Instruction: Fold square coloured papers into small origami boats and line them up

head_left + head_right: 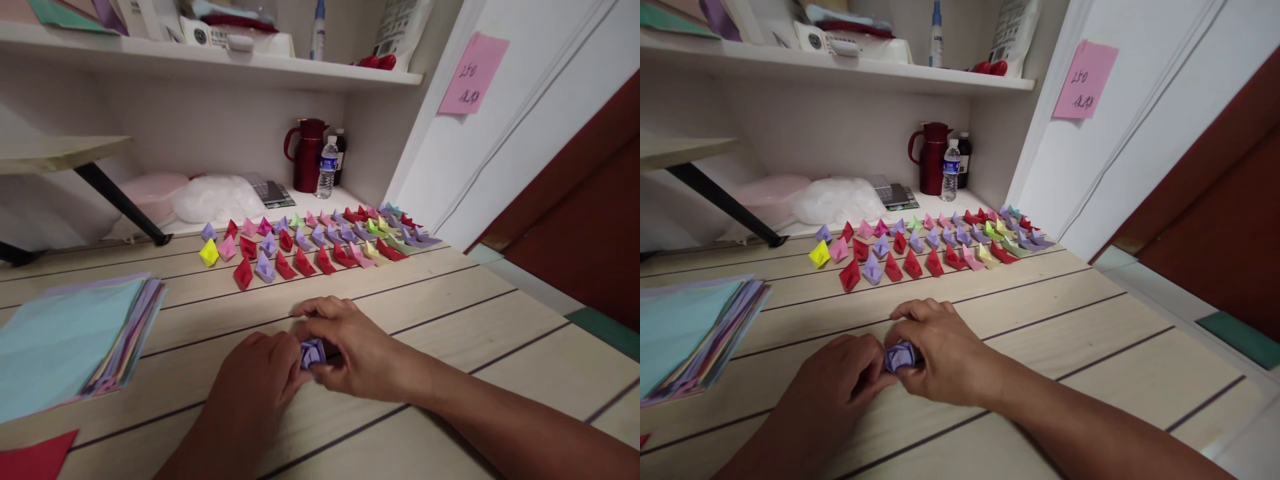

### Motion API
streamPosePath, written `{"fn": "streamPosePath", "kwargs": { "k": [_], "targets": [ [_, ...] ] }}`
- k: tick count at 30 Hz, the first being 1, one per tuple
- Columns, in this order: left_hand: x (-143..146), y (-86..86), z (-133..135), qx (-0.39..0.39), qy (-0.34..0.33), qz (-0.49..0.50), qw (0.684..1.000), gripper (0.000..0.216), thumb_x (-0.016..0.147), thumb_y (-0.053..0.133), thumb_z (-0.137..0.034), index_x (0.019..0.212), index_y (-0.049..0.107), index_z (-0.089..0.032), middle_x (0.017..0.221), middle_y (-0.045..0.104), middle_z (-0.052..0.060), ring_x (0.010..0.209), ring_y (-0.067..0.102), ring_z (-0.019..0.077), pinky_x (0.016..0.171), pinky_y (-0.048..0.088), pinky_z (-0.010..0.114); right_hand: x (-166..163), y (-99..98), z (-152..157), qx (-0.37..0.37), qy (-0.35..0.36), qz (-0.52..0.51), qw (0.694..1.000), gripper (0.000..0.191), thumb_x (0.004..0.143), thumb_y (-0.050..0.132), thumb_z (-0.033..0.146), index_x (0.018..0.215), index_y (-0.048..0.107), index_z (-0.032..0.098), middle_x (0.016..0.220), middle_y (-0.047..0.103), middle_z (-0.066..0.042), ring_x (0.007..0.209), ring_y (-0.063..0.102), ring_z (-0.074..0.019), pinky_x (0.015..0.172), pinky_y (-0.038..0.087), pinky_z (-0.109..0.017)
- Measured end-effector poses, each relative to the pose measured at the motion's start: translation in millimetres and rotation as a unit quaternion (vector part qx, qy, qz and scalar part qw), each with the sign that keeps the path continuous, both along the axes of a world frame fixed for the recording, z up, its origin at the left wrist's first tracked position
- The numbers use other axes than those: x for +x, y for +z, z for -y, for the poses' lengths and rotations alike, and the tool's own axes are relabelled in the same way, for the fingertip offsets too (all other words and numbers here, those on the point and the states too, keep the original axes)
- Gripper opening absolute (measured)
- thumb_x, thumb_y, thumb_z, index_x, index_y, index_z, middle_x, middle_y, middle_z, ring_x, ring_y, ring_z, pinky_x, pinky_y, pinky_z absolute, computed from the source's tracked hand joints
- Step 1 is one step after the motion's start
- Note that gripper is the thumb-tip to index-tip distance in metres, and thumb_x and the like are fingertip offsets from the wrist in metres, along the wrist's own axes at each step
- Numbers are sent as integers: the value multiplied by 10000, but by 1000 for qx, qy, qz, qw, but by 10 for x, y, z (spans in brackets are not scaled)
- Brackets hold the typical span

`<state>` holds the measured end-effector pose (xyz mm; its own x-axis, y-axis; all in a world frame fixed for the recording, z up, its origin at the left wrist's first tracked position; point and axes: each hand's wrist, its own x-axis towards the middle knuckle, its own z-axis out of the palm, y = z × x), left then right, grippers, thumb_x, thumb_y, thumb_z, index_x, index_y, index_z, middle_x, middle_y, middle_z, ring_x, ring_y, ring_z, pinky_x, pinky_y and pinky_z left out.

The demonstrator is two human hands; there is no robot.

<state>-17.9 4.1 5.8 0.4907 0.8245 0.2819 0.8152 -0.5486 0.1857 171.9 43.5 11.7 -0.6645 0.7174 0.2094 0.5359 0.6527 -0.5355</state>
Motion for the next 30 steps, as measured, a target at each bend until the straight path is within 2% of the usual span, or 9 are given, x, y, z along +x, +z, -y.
{"fn": "streamPosePath", "kwargs": {
  "k": [7, 12, 17, 20, 24, 27, 30],
  "targets": [
    [3, -4, -13, -88, 24, 22, 996, 283, 808, 643, -196, 638, 418, -214, 636, 574, -46, 600, 516, 152, 561, 324, 267, -41, -52, 31, 52, 17, 9, 998, 353, 685, 640, 210, 1038, 625, 219, 1288, 573, -89, 1179, 510, -281, 982, 358, -447],
    [10, 7, -25, -142, 50, 35, 988, 291, 796, 600, -195, 619, 372, -223, 625, 528, -50, 603, 466, 148, 577, 297, 272, -49, -68, 30, 56, 22, 20, 998, 408, 665, 576, 95, 1053, 619, 213, 1239, 627, -60, 1142, 529, -257, 976, 369, -424],
    [15, 47, -13, -179, 93, 52, 978, 156, 800, 573, -198, 679, 477, -221, 673, 568, -40, 648, 482, 155, 603, 301, 278, -34, -65, 6, 37, 20, 6, 999, 399, 670, 579, 54, 1021, 648, 231, 1230, 642, -40, 1164, 533, -240, 1000, 358, -414],
    [3, 55, -6, -191, 106, 72, 973, 44, 797, 570, -185, 792, 565, -228, 734, 612, -31, 696, 512, 163, 631, 324, 278, 2, -17, -26, -2, 26, -9, 1000, 397, 697, 658, 94, 1067, 648, 237, 1233, 646, -37, 1166, 536, -245, 1024, 350, -424],
    [-13, 59, 1, -178, 104, 85, 975, 102, 775, 572, -140, 813, 591, -232, 746, 623, -31, 685, 519, 160, 635, 340, 277, 73, 66, -105, -97, 44, -69, 992, 465, 749, 740, 174, 1192, 619, 248, 1273, 612, -62, 1216, 520, -231, 1051, 364, -402],
    [-22, 48, -3, -159, 92, 83, 979, 153, 768, 572, -123, 859, 620, -237, 747, 617, -31, 662, 517, 161, 627, 351, 278, 115, 103, -156, -143, 44, -104, 983, 349, 789, 724, 172, 1125, 658, 234, 1286, 581, -83, 1217, 532, -216, 1032, 399, -370],
    [-32, 16, -13, -151, 71, 85, 982, 296, 765, 595, -119, 1023, 639, -258, 826, 635, -19, 667, 529, 165, 650, 382, 290, 134, 123, -164, -164, 52, -98, 980, 366, 766, 732, 135, 1109, 666, 243, 1313, 548, -84, 1220, 533, -219, 969, 452, -340]
  ]
}}
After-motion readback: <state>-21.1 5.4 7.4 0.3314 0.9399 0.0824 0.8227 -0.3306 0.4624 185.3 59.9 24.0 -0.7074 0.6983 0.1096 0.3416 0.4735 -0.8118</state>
